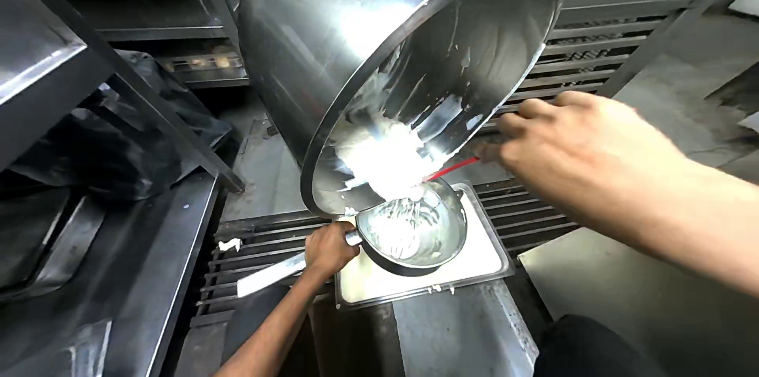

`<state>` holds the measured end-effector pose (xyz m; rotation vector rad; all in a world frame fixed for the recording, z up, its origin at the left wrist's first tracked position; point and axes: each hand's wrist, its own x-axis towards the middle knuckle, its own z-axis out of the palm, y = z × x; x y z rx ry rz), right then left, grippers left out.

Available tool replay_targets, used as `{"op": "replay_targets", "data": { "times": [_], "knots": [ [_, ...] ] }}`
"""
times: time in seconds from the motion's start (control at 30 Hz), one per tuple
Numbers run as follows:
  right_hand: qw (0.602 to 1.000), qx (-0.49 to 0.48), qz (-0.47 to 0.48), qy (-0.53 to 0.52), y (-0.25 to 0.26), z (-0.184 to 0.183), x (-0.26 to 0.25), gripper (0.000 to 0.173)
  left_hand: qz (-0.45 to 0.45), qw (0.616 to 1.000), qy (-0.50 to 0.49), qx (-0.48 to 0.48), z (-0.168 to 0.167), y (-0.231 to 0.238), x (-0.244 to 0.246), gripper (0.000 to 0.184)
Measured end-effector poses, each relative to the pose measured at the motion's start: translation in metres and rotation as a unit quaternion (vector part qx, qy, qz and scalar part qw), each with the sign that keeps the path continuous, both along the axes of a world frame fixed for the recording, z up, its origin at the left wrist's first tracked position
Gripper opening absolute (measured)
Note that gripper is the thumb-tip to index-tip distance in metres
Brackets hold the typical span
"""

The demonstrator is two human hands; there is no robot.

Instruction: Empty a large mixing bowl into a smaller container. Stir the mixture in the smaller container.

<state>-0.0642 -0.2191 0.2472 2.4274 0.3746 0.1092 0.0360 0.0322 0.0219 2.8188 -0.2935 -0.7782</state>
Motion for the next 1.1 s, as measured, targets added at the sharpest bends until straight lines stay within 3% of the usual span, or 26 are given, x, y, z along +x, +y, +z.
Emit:
{"op": "replay_targets", "data": {
  "times": [0.17,0.3,0.4,0.47,0.53,0.63,0.73,0.87,0.97,1.1],
  "knots": [
    [0.993,0.096,-0.036,-0.065,0.028,0.014,0.045,0.012,0.001,1.0,-0.002,0.001,0.0,-0.001,-0.003,0.036],
    [0.96,0.265,-0.058,-0.066,0.079,-0.001,0.095,0.018,0.005,1.0,0.004,0.006,0.002,-0.003,-0.004,0.04],
    [0.903,0.423,-0.066,0.024,0.109,-0.027,0.079,0.023,0.002,1.0,0.008,0.013,0.003,-0.001,-0.006,0.041],
    [0.876,0.475,-0.053,0.07,0.12,-0.061,0.057,0.035,-0.003,1.0,0.004,0.01,0.008,-0.001,-0.007,0.039],
    [0.872,0.482,-0.047,0.075,0.118,-0.099,0.046,0.046,-0.004,1.0,-0.001,0.007,0.009,-0.001,-0.006,0.038],
    [0.85,0.474,-0.167,0.156,0.098,-0.115,0.051,0.048,0.006,1.0,0.0,0.009,0.002,0.0,-0.004,0.039],
    [0.843,0.521,-0.122,0.051,0.103,-0.114,0.038,0.039,0.008,1.0,-0.007,-0.001,0.005,-0.003,-0.003,0.036],
    [0.853,0.506,-0.105,0.075,0.125,-0.105,0.059,0.037,0.013,1.0,-0.01,-0.001,0.003,-0.006,-0.005,0.035],
    [0.848,0.505,-0.155,0.054,0.093,-0.121,0.073,0.039,0.012,1.0,-0.009,0.005,-0.003,-0.005,-0.004,0.036],
    [0.842,0.476,-0.239,-0.084,0.036,-0.117,0.09,0.038,0.016,1.0,-0.012,0.007,-0.004,-0.003,-0.001,0.033]
  ]
}}
